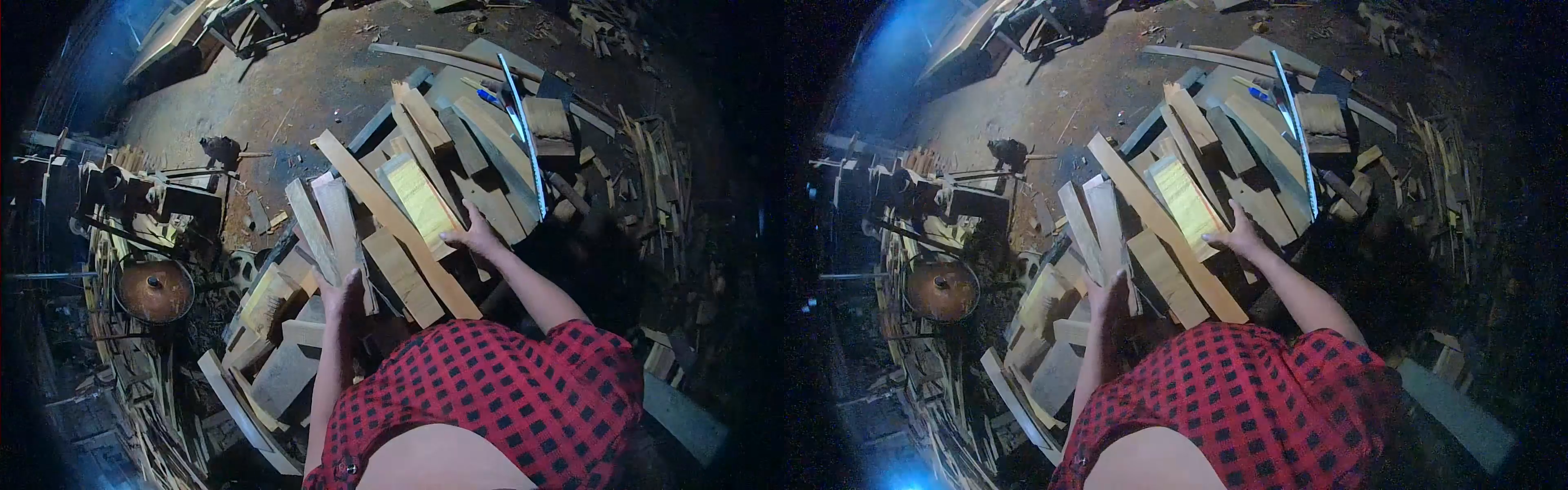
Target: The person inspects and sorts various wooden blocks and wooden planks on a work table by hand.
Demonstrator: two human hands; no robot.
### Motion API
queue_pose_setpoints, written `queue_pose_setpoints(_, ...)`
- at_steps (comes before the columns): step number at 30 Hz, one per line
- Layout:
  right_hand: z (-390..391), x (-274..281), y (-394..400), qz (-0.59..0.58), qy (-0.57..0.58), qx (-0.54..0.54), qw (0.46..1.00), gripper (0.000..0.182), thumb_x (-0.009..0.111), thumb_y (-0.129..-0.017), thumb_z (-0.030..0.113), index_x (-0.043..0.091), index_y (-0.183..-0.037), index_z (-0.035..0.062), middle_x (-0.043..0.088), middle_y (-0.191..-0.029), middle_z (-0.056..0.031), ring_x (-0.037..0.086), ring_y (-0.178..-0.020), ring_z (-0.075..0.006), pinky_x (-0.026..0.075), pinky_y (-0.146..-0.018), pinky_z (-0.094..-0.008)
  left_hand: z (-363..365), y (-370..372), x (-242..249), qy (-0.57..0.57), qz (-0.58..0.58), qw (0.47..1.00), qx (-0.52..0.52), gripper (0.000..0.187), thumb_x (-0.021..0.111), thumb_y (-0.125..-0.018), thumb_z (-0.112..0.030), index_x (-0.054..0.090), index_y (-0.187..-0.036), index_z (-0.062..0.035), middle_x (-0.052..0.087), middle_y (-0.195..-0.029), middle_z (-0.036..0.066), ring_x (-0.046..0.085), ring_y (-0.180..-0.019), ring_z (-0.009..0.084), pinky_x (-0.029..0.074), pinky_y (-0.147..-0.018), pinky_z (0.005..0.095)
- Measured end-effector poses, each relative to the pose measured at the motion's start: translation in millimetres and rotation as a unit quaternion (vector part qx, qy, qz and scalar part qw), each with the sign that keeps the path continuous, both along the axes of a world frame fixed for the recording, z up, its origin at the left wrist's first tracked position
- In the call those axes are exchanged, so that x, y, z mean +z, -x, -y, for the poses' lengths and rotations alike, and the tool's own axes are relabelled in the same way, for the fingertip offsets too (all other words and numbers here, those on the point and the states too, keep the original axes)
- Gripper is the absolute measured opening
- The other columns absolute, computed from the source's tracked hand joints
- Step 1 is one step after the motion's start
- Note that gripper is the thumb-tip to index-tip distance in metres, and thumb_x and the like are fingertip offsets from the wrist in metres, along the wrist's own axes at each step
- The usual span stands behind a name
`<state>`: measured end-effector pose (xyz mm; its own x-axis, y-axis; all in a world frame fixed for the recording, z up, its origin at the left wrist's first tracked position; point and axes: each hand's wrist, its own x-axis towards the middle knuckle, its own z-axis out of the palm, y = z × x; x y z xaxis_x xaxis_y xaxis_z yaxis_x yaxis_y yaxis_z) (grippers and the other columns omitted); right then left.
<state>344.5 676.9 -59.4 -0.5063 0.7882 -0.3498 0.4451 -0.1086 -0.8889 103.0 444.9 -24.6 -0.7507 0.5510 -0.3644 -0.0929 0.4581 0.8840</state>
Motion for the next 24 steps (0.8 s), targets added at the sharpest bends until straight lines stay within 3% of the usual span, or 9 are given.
queue_pose_setpoints(1,-3,-1,0,0.015,0.011,0.002,1.0,0.113,0.086,-0.056,0.041,0.024,-0.143,0.0019,0.036,-0.14,-0.0246,0.034,-0.131,-0.0329,0.029,-0.108,-0.0421,-4,-5,4,-0.052,0.111,0.991,0.056,0.1,0.078,-0.07,-0.02,0.014,-0.146,-0.0062,0.042,-0.134,0.021,0.051,-0.113,0.0302,0.045,-0.092,0.0377)
queue_pose_setpoints(5,-13,-30,3,0.023,-0.027,0.015,0.999,0.106,0.085,-0.059,0.029,0.025,-0.143,0.0045,0.046,-0.129,-0.0207,0.048,-0.118,-0.0313,0.042,-0.098,-0.0393,-9,-7,9,-0.084,0.123,0.987,0.052,0.093,0.076,-0.072,-0.013,0.017,-0.143,-0.0051,0.047,-0.127,0.018,0.054,-0.104,0.0266,0.049,-0.084,0.0352)
queue_pose_setpoints(8,-7,-13,6,-0.171,0.185,-0.047,0.967,0.096,0.077,-0.065,0.003,0.022,-0.144,0.0064,0.052,-0.112,-0.0117,0.059,-0.087,-0.0188,0.053,-0.067,-0.0279,9,9,-30,-0.053,0.045,0.997,0.019,0.094,0.076,-0.073,-0.014,0.013,-0.143,-0.0054,0.047,-0.127,0.018,0.053,-0.106,0.0264,0.048,-0.086,0.0356)
queue_pose_setpoints(11,-8,22,4,-0.197,0.233,-0.065,0.95,0.091,0.075,-0.066,0.003,0.024,-0.142,0.0062,0.054,-0.108,-0.0106,0.057,-0.082,-0.0171,0.05,-0.064,-0.0263,-8,-17,-20,0.009,0.115,0.993,0.029,0.101,0.078,-0.073,-0.017,0.005,-0.144,-0.006,0.047,-0.127,0.019,0.053,-0.108,0.0265,0.047,-0.088,0.0357)
queue_pose_setpoints(14,-21,14,-6,-0.194,0.235,0.012,0.952,0.085,0.077,-0.066,0.007,0.034,-0.138,0.004,0.058,-0.096,-0.006,0.058,-0.075,-0.0139,0.05,-0.061,-0.0239,-9,-28,-24,-0.044,-0.055,0.996,-0.058,0.104,0.077,-0.075,-0.02,0.0,-0.144,-0.0061,0.046,-0.127,0.019,0.052,-0.109,0.0268,0.045,-0.09,0.0361)
queue_pose_setpoints(16,-28,4,-12,-0.158,0.229,0.024,0.96,0.083,0.078,-0.066,0.012,0.036,-0.137,0.0039,0.058,-0.099,-0.0082,0.058,-0.079,-0.0167,0.05,-0.066,-0.0267,-8,-30,-11,-0.092,0.117,0.987,-0.058,0.103,0.074,-0.078,-0.021,-0.002,-0.145,-0.006,0.046,-0.128,0.019,0.051,-0.111,0.0272,0.045,-0.091,0.0361)
queue_pose_setpoints(18,-29,-16,-16,-0.126,0.222,0.032,0.966,0.081,0.078,-0.066,0.016,0.038,-0.136,0.0038,0.057,-0.102,-0.0104,0.059,-0.083,-0.0196,0.051,-0.07,-0.0296,-8,-29,-4,-0.05,0.106,0.992,-0.047,0.099,0.072,-0.08,-0.02,-0.001,-0.145,-0.0055,0.046,-0.128,0.02,0.051,-0.11,0.0276,0.045,-0.091,0.0362)
queue_pose_setpoints(20,-27,-45,-21,0.06,-0.161,0.056,0.983,0.081,0.078,-0.066,0.023,0.04,-0.135,0.0031,0.053,-0.113,-0.0178,0.056,-0.1,-0.0288,0.048,-0.086,-0.039,-10,-23,-10,-0.057,0.097,0.994,-0.012,0.091,0.07,-0.081,-0.02,0.006,-0.144,-0.0042,0.051,-0.12,0.017,0.055,-0.099,0.0229,0.048,-0.083,0.0338)
queue_pose_setpoints(24,-1,34,-7,0.134,-0.404,0.055,0.903,0.076,0.075,-0.066,0.022,0.043,-0.133,0.0032,0.046,-0.121,-0.0197,0.049,-0.108,-0.0356,0.041,-0.094,-0.0423,-5,-17,-23,-0.075,0.135,0.988,-0.008,0.081,0.069,-0.083,-0.023,0.015,-0.141,-0.003,0.058,-0.108,0.012,0.059,-0.084,0.0172,0.05,-0.073,0.0306)
